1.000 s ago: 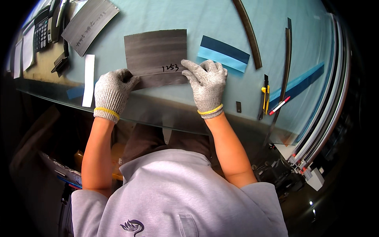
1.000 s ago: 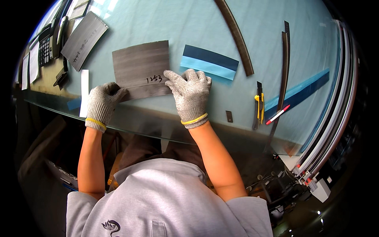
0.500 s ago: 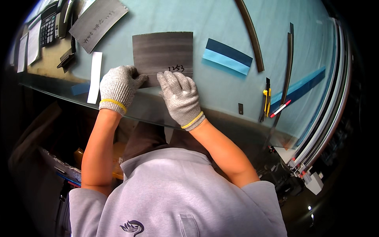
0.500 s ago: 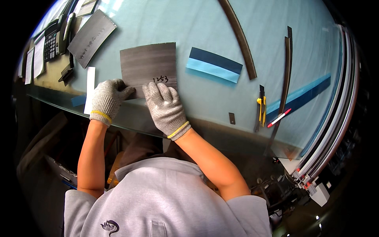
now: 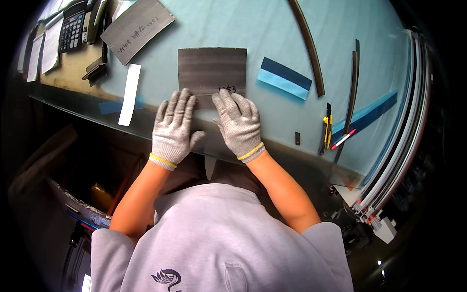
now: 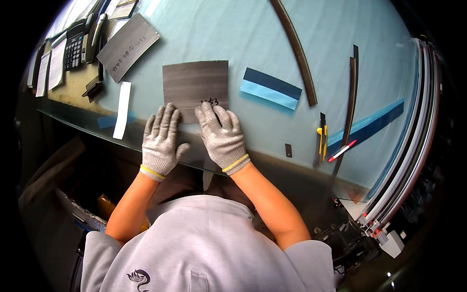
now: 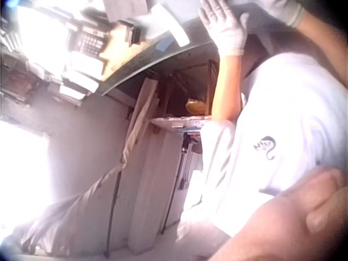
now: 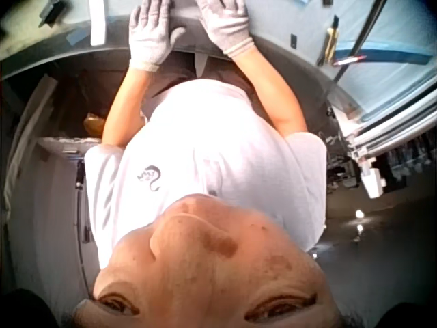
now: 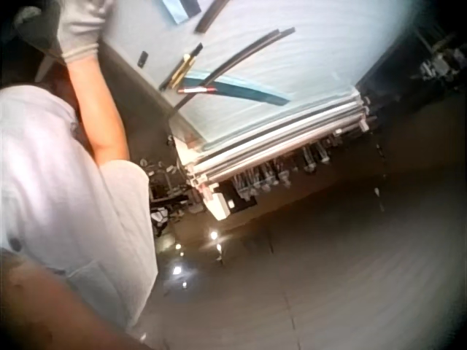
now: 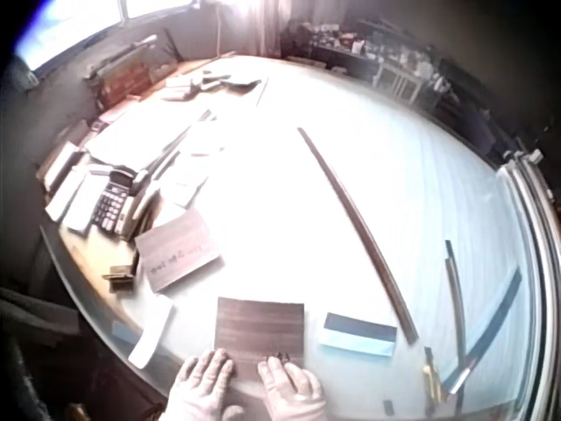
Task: The person measures and marks several rectangular material samples on a workbench using a ruler and a red marker. They handle the samples, align the ruler, and draw lines or write notes on the surfaces. The person also uses a utility knife to cut a blue strip and organizes the pieces on the table.
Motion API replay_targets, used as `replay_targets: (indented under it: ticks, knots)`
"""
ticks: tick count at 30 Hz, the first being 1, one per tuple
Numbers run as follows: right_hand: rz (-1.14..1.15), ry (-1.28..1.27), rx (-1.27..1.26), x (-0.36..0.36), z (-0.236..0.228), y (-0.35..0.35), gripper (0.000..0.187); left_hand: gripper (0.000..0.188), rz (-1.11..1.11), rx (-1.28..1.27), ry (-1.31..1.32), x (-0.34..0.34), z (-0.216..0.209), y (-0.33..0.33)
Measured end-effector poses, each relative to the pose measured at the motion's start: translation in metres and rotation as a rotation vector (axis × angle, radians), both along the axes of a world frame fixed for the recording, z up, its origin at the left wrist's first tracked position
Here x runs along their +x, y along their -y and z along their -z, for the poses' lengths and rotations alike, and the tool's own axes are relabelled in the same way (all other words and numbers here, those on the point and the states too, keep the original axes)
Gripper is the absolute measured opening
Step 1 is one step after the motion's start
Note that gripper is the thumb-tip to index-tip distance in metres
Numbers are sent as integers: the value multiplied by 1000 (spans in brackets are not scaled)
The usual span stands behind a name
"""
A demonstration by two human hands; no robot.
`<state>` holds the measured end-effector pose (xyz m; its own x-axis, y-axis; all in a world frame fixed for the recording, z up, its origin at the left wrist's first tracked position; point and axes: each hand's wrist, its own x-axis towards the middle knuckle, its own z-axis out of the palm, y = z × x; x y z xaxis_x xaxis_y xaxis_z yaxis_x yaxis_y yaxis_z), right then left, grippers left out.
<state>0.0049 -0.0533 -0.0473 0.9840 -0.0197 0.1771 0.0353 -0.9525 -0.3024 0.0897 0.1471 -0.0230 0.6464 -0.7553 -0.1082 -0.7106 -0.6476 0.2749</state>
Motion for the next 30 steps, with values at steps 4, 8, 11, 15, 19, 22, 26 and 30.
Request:
replay_targets:
  ticks: [4, 8, 11, 15, 19, 22, 26, 30]
  knots:
    - [71, -39, -65, -17, -4, 18, 66, 91, -31, 14, 1, 7, -10, -9]
    - [121, -67, -77, -23, -8, 23, 64, 90, -25, -7, 10, 7, -10, -14]
    - [251, -70, -27, -10, -21, 1, 63, 90, -26, -39, 22, 9, -8, -14]
    - [30, -34, 100, 22, -5, -53, 67, 89, -5, -39, 65, 9, -7, -11]
    - [46, -22, 19, 2, 1, -25, 71, 92, -3, -20, 86, 9, -6, -13]
    - [119, -69, -35, -18, -5, 4, 70, 92, -14, -21, 65, 8, -8, -11]
    - [132, -73, -43, -22, -12, 12, 68, 90, -36, -76, 61, 3, -7, -10]
    - [117, -62, -1, -22, -14, 15, 74, 86, -34, -118, 14, 9, -14, -11]
